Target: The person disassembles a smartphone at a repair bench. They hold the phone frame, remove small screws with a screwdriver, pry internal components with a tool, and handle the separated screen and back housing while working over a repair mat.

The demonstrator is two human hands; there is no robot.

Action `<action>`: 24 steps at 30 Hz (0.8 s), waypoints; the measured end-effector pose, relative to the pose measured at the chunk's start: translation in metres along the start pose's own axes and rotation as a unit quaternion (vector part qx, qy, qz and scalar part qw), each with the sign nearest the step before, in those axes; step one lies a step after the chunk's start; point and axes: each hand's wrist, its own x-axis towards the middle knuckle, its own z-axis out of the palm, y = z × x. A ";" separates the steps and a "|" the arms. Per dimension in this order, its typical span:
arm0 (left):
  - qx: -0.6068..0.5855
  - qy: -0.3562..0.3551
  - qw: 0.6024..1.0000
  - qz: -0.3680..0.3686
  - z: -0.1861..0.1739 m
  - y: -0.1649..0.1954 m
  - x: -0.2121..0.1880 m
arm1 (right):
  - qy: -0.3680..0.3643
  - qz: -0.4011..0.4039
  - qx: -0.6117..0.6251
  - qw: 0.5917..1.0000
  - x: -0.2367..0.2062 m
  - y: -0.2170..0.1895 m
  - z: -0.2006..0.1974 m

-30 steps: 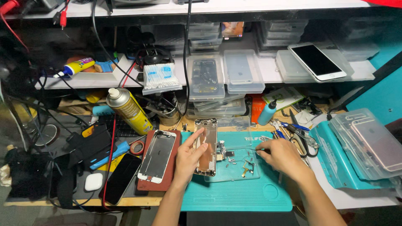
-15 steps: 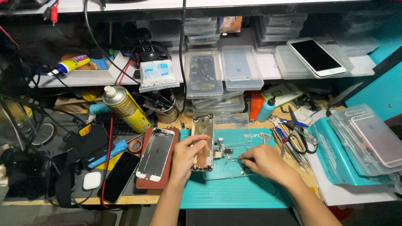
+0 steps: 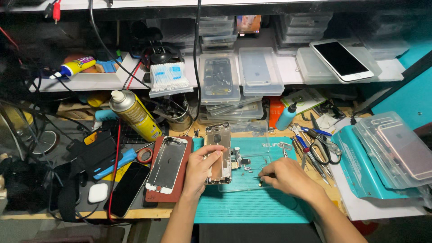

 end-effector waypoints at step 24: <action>-0.002 -0.007 1.000 -0.017 0.002 0.000 -0.003 | 0.058 -0.048 0.025 0.997 -0.002 0.002 0.008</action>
